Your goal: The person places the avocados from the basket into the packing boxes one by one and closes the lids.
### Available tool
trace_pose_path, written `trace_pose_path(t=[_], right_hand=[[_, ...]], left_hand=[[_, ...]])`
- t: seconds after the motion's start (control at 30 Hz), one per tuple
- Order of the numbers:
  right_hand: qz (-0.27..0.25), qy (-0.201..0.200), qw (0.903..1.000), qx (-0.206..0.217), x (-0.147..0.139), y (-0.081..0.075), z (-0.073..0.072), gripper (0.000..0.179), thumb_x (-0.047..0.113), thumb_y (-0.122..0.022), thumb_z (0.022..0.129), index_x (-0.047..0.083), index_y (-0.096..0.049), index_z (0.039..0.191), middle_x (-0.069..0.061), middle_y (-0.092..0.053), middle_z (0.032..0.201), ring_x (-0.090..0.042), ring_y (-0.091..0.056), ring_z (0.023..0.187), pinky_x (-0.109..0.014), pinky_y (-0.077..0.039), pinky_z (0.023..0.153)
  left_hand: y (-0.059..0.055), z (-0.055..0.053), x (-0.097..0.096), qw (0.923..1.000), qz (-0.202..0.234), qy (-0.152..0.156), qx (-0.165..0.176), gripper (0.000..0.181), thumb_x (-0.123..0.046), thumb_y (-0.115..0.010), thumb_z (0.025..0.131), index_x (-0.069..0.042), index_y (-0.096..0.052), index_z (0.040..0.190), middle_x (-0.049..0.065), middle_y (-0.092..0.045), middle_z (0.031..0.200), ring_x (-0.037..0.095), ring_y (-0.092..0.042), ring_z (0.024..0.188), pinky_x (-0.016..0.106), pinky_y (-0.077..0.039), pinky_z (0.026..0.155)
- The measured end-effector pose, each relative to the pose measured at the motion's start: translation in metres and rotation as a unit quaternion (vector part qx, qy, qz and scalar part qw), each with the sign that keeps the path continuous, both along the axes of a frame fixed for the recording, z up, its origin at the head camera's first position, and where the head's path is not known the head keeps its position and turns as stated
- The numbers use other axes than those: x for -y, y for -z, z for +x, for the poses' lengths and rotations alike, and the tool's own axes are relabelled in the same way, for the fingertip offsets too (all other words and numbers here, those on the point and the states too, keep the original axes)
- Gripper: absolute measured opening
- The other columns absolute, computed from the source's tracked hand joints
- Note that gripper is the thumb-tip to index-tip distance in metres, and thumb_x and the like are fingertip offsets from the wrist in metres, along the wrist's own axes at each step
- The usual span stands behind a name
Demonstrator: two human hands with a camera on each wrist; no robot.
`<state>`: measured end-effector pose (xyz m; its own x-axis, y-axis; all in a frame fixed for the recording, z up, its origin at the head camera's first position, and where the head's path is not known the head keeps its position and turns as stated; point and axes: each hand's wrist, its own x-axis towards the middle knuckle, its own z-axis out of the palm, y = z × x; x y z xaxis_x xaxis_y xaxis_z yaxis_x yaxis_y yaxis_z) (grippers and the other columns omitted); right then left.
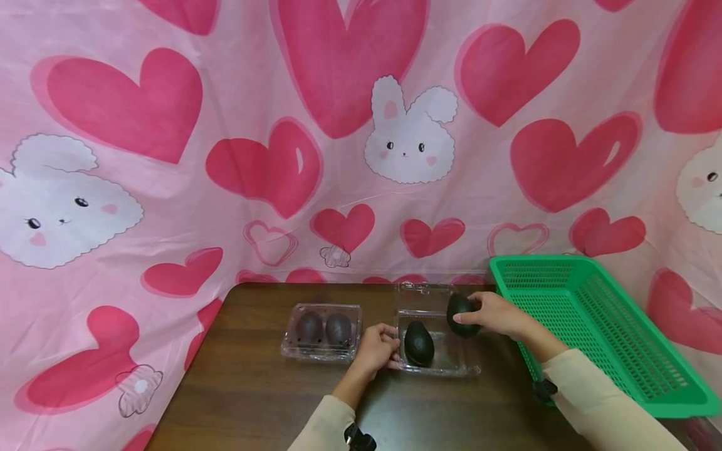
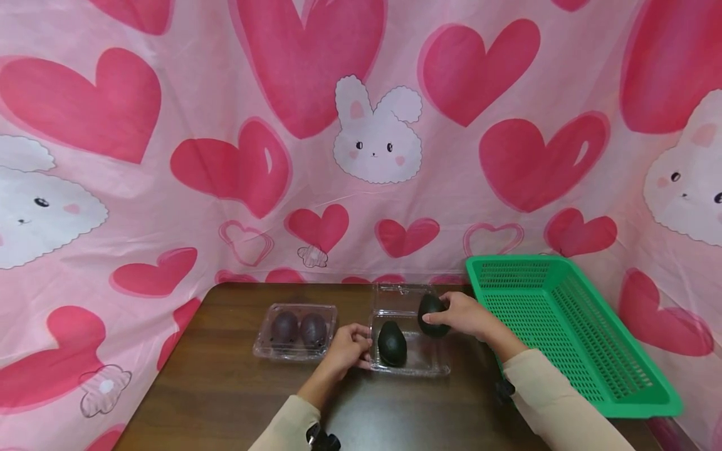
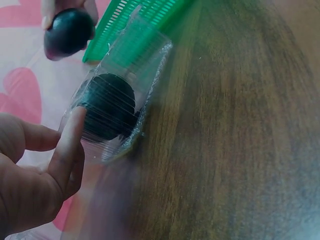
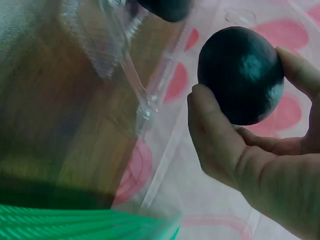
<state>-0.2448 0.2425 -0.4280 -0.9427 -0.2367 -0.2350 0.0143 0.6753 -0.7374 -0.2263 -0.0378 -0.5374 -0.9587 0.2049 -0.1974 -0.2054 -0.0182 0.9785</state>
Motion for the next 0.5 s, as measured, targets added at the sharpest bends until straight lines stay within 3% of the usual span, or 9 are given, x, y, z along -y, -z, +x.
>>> trace_pose_path(t=[0.23, 0.5], right_hand=[[0.112, -0.022, 0.9914, -0.063, 0.018, 0.014, 0.004, 0.069, 0.039, -0.084, 0.083, -0.011, -0.059, 0.123, -0.011, -0.070, 0.097, -0.022, -0.063, 0.083, -0.039, -0.058, 0.071], [0.134, -0.018, 0.9867, -0.091, 0.035, 0.034, 0.010, 0.059, 0.031, -0.089, 0.079, -0.009, -0.059, 0.112, -0.011, -0.066, 0.086, -0.021, -0.061, 0.074, -0.037, -0.058, 0.065]], left_hand=[[0.000, -0.001, 0.000, 1.0000, 0.002, -0.001, -0.001, 0.024, 0.007, -0.058, 0.097, 0.013, -0.056, 0.121, 0.006, -0.054, 0.075, 0.013, -0.055, 0.053, 0.031, -0.060, 0.048], [0.000, 0.000, 0.001, 1.0000, 0.002, -0.001, 0.002, 0.025, 0.007, -0.058, 0.097, 0.013, -0.055, 0.121, 0.006, -0.054, 0.075, 0.014, -0.055, 0.053, 0.032, -0.060, 0.048]])
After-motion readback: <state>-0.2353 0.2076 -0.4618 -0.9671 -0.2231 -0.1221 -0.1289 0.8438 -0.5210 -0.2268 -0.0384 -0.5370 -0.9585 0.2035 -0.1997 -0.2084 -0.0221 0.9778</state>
